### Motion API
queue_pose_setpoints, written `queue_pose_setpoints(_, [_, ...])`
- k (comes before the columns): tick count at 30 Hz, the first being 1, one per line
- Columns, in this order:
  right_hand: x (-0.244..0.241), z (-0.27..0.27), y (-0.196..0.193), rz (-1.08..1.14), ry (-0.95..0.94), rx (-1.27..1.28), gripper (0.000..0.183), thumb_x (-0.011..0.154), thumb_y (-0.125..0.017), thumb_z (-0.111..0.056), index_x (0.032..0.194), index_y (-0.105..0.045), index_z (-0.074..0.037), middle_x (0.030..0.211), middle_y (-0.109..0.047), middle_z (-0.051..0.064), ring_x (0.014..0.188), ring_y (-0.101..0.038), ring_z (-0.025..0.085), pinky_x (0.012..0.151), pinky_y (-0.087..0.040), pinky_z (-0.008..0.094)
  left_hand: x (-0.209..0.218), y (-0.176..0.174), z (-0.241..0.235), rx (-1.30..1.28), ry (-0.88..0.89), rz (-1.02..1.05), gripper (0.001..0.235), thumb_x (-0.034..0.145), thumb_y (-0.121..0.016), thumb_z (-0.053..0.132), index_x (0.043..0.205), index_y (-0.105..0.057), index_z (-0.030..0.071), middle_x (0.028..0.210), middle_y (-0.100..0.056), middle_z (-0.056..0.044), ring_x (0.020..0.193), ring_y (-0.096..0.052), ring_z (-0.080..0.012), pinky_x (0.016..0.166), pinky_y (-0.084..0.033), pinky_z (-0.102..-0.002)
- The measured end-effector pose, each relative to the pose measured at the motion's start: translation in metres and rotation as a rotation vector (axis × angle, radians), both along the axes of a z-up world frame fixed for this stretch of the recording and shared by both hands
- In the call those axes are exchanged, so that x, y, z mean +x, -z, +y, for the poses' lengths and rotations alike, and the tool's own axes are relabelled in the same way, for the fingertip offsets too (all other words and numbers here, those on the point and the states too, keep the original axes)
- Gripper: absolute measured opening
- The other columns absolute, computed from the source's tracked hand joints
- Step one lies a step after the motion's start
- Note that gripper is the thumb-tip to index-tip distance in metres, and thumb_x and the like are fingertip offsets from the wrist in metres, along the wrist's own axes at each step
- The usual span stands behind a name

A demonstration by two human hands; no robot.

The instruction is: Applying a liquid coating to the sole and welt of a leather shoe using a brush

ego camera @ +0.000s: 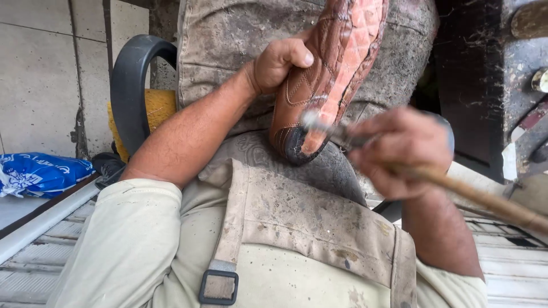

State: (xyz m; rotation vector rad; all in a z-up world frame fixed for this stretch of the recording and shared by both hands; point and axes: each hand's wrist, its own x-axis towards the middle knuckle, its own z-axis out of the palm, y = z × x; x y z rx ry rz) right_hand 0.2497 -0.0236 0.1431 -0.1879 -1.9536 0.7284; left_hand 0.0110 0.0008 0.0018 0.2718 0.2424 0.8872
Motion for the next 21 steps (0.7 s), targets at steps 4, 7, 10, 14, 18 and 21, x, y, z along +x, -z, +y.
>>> queue_pose_setpoints(4, [0.007, -0.003, -0.002, -0.094, -0.009, -0.237, 0.012, 0.092, -0.072, 0.004, 0.094, -0.062, -0.002, 0.086, -0.067, 0.019, 0.074, -0.075, 0.026, 0.06, -0.065, 0.028, 0.001, -0.006, -0.013, -0.074, -0.039, 0.012, 0.056, 0.072, -0.057, 0.014, 0.123, -0.06, -0.007, 0.103, -0.074, -0.025, 0.086, -0.073, -0.0369, 0.078, -0.063, -0.049])
queue_pose_setpoints(7, [0.009, -0.006, 0.001, -0.102, 0.152, -0.063, 0.016, 0.096, -0.07, 0.005, 0.093, -0.06, -0.006, 0.086, -0.063, 0.016, 0.072, -0.071, 0.024, 0.057, -0.06, 0.03, 0.004, 0.009, -0.012, -0.056, -0.044, -0.055, 0.057, 0.073, -0.058, 0.013, 0.127, -0.058, -0.007, 0.107, -0.073, -0.026, 0.09, -0.073, -0.0382, 0.081, -0.062, -0.051])
queue_pose_setpoints(10, [0.013, -0.008, -0.01, -0.162, -0.03, -0.092, 0.015, 0.088, -0.066, 0.005, 0.083, -0.062, -0.009, 0.078, -0.065, 0.011, 0.068, -0.075, 0.02, 0.05, -0.064, 0.023, 0.002, 0.015, -0.009, -0.037, -0.037, -0.113, 0.059, 0.075, -0.059, 0.014, 0.13, -0.057, -0.008, 0.11, -0.073, -0.026, 0.094, -0.074, -0.0392, 0.085, -0.063, -0.053])
queue_pose_setpoints(14, [0.019, 0.021, -0.014, -0.046, 0.473, -0.034, 0.021, 0.099, -0.075, -0.004, 0.097, -0.055, -0.001, 0.089, -0.064, 0.026, 0.082, -0.068, 0.036, 0.072, -0.053, 0.041, 0.006, -0.02, -0.009, 0.084, 0.032, -0.226, 0.073, 0.077, -0.063, 0.011, 0.147, -0.047, -0.004, 0.132, -0.068, -0.023, 0.117, -0.069, -0.0386, 0.105, -0.057, -0.055])
queue_pose_setpoints(18, [0.016, 0.023, -0.03, -0.137, 0.086, 0.115, 0.018, 0.091, -0.066, 0.007, 0.084, -0.063, -0.01, 0.082, -0.064, 0.012, 0.07, -0.07, 0.018, 0.055, -0.063, 0.027, 0.002, -0.031, -0.005, 0.193, 0.072, -0.165, 0.085, 0.074, -0.068, 0.016, 0.151, -0.042, -0.007, 0.139, -0.063, -0.022, 0.116, -0.068, -0.0339, 0.1, -0.058, -0.046])
queue_pose_setpoints(21, [0.032, 0.036, -0.032, -0.032, 0.048, 0.002, 0.015, 0.095, -0.06, 0.004, 0.086, -0.064, -0.008, 0.075, -0.063, 0.002, 0.069, -0.073, 0.022, 0.051, -0.067, 0.024, 0.002, -0.031, -0.005, 0.144, 0.088, -0.149, 0.074, 0.074, -0.066, 0.013, 0.143, -0.048, -0.004, 0.128, -0.068, -0.019, 0.111, -0.069, -0.0346, 0.098, -0.059, -0.047])
